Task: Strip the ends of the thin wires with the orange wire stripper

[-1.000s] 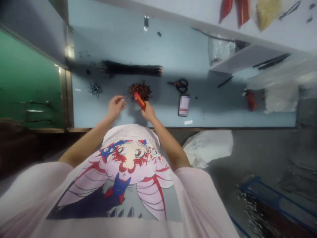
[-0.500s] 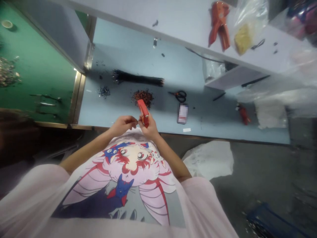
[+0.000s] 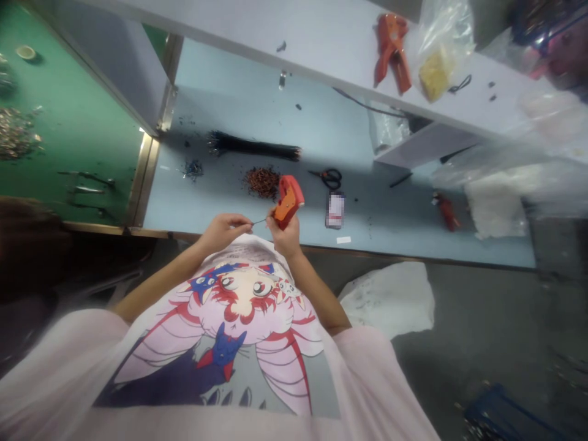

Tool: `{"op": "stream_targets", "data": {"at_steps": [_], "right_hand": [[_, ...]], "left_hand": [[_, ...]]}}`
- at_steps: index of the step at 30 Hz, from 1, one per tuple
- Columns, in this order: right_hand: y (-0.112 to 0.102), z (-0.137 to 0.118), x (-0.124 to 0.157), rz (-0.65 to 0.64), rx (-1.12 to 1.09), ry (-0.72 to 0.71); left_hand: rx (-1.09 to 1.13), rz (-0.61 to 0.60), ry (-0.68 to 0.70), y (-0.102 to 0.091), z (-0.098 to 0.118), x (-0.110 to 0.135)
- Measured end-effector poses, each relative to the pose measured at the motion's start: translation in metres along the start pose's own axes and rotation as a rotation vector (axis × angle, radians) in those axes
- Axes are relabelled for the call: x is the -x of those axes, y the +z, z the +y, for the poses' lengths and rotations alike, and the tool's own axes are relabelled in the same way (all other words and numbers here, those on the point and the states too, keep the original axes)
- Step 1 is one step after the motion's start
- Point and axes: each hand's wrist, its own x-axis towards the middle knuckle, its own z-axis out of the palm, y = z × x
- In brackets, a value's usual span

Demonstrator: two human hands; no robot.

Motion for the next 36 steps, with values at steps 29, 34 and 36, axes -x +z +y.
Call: {"op": "stream_targets", "data": {"at_steps": [29,34,36], "right_hand": [[0.008,0.0,-0.006,0.062,0.143,-0.09],[0.009,-0.005,-0.006,0.034,0.176,-0.039],[0.008,-0.003,-0.007,0.051,0.195,-0.021]], "left_hand": [[0.441,-0.285,-0.289,-0.016,-0.025,-0.014],[0.44,-0.244,-0.266,-0.011,-0.031,-0.018],[0.446,-0.229,-0.265,-0.01,-0.031,-0.019]]}}
